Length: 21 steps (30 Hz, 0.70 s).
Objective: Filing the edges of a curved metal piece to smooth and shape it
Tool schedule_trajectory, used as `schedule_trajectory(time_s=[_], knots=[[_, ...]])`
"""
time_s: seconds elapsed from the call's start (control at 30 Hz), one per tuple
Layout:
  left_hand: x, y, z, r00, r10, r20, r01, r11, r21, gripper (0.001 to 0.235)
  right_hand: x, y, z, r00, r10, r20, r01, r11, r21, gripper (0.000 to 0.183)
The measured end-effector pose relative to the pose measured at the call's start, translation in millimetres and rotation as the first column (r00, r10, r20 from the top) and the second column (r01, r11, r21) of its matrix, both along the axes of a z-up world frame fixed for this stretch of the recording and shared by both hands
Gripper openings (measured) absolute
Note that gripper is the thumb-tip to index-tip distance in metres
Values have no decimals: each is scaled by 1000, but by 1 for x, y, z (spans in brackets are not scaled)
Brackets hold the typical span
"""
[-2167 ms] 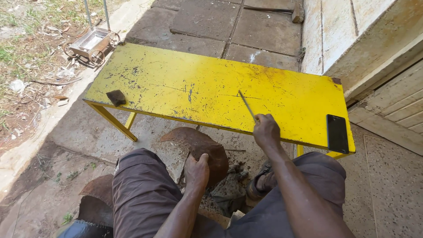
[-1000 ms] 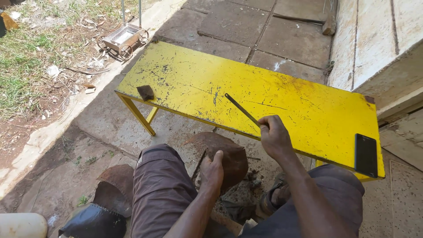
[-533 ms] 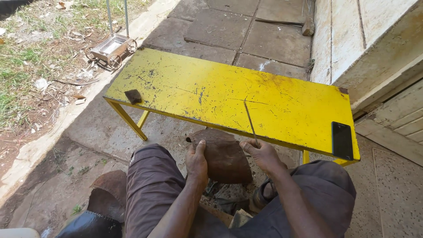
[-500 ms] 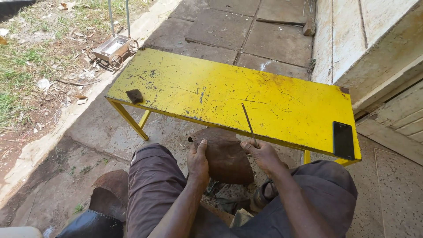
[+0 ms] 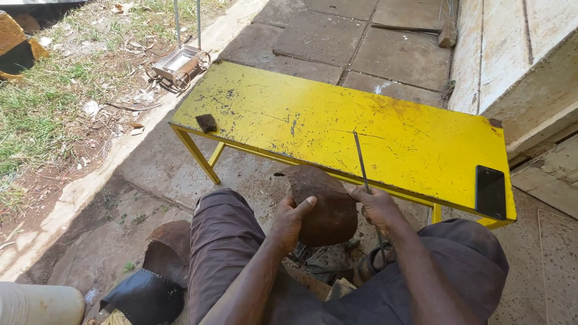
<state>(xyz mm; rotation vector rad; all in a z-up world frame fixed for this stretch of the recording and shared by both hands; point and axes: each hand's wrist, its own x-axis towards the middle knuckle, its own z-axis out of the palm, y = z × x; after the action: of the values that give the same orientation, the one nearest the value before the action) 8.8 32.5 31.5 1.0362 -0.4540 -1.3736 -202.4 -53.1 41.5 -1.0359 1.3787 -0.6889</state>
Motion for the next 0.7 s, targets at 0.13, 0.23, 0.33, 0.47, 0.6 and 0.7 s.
schedule_trajectory(time_s=[0.13,0.23,0.33,0.47,0.6,0.7], knots=[[3,-5,-19,998,-47,-52,45,998,-34,31,7,0,8,997,56,48,-55,998,-28,43],[-1,-4,-6,995,-55,-87,54,999,-4,35,11,5,24,998,23,53,-21,999,-29,40],[-6,-1,-3,986,-76,-145,78,997,7,40,5,-5,7,998,11,63,-7,997,-71,38],[-7,-3,-3,986,-136,-93,144,986,86,57,6,-12,-4,995,-72,76,76,995,-63,31],[-5,-5,6,989,-148,-29,151,976,156,62,10,-13,5,992,-115,53,116,993,-20,34],[-7,-5,14,986,-112,-123,131,979,156,60,11,-15,7,989,-137,47,138,990,-29,32]])
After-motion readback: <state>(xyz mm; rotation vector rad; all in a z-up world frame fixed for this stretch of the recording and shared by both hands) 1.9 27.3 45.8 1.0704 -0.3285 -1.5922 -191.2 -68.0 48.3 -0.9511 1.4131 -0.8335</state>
